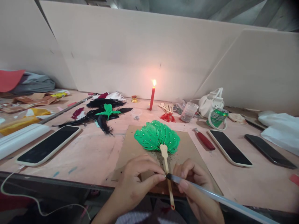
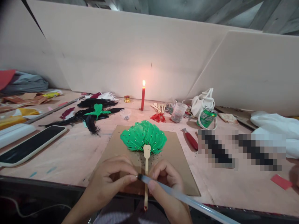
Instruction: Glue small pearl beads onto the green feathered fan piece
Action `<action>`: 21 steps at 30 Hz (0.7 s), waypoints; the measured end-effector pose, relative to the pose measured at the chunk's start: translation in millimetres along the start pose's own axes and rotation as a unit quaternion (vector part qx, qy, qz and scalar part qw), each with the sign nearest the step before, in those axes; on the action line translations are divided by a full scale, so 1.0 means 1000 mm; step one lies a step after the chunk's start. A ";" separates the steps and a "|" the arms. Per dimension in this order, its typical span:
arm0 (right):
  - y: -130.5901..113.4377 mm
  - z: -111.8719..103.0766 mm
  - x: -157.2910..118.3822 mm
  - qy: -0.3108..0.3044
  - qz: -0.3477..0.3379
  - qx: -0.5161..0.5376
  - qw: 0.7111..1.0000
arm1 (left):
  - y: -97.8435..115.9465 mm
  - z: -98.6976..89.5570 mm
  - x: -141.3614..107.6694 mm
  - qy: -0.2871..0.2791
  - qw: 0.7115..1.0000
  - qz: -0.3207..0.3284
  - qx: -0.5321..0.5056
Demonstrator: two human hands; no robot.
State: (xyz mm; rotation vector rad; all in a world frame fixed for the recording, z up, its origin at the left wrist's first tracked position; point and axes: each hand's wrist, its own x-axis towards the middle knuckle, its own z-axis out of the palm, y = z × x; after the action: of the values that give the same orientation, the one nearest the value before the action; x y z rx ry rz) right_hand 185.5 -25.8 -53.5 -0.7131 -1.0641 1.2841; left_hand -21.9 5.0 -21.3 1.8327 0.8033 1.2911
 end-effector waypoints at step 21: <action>0.013 -0.009 0.000 -0.021 -0.069 -0.063 0.995 | 0.000 0.001 -0.001 0.005 1.000 0.008 0.020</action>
State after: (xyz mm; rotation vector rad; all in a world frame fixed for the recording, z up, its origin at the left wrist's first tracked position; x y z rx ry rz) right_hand 188.1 -22.3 -68.4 -0.6968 -1.2158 1.1245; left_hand -21.4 4.5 -22.2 1.8690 0.8258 1.3042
